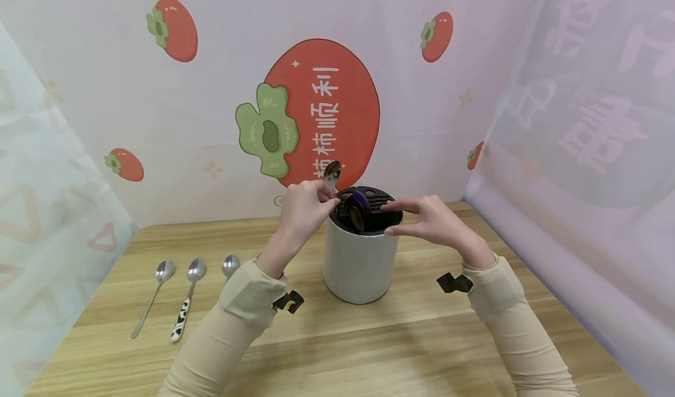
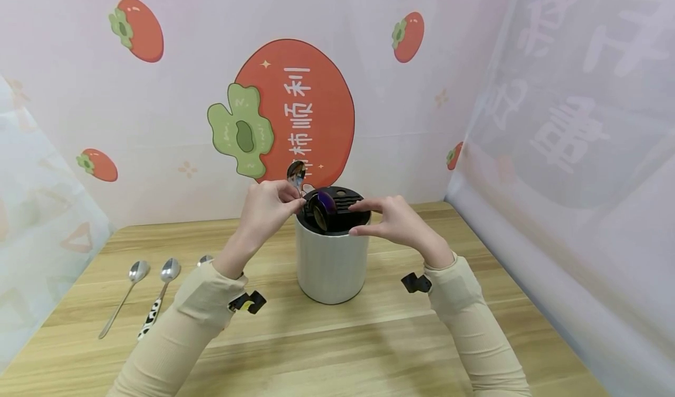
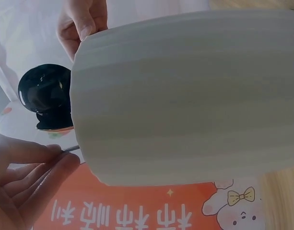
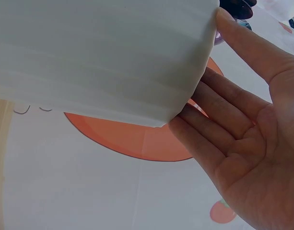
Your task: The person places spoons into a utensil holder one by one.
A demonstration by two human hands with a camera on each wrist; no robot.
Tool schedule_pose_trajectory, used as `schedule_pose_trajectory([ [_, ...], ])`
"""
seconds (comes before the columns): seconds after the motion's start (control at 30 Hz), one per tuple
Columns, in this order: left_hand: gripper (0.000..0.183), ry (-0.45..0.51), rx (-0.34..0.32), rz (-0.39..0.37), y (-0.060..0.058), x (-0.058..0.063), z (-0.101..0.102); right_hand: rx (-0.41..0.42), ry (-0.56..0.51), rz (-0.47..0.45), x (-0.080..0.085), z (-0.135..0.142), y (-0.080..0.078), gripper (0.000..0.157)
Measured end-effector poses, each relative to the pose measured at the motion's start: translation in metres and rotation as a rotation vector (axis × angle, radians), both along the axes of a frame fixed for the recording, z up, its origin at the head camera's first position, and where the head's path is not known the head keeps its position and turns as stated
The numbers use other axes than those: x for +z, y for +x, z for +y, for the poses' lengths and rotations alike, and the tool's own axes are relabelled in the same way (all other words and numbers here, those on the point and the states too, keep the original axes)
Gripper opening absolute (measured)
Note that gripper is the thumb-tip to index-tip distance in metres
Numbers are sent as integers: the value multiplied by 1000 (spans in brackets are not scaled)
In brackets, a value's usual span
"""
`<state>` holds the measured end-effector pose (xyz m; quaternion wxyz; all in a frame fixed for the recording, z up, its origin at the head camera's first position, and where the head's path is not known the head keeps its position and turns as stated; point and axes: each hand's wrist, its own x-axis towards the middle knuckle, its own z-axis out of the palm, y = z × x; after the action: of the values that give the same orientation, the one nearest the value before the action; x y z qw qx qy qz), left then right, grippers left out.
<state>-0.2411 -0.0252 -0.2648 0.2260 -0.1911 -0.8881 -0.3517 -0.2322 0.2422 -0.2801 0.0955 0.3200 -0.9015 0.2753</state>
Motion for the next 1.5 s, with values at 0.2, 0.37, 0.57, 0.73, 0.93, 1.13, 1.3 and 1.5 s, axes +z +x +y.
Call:
schedule_pose_trajectory([
  [0.2, 7, 0, 2, 13, 1, -2, -2, 7, -9, -6, 0, 0, -1, 47],
  [0.37, 7, 13, 4, 8, 5, -1, -7, 8, -5, 7, 0, -1, -2, 46],
  [0.57, 5, 1, 23, 0, 8, -2, -18, 10, -3, 16, 0, -2, -2, 46],
  [0.73, 7, -25, 59, -28, 6, -9, -33, 7, 3, 9, 0, -1, -3, 46],
  [0.93, 9, -23, 106, -91, 0, -26, -50, -1, 1, 6, 1, -1, -2, 45],
  [1.13, 12, -50, 158, -56, -4, -47, -64, -2, -4, -6, 1, 1, -1, 47],
  [1.3, 9, -121, 215, -87, -8, -62, -76, -3, -6, -7, 1, 1, -1, 47],
  [1.5, 12, -247, 241, -200, -10, -76, -90, -5, -10, -6, 2, 1, 0, 46],
])
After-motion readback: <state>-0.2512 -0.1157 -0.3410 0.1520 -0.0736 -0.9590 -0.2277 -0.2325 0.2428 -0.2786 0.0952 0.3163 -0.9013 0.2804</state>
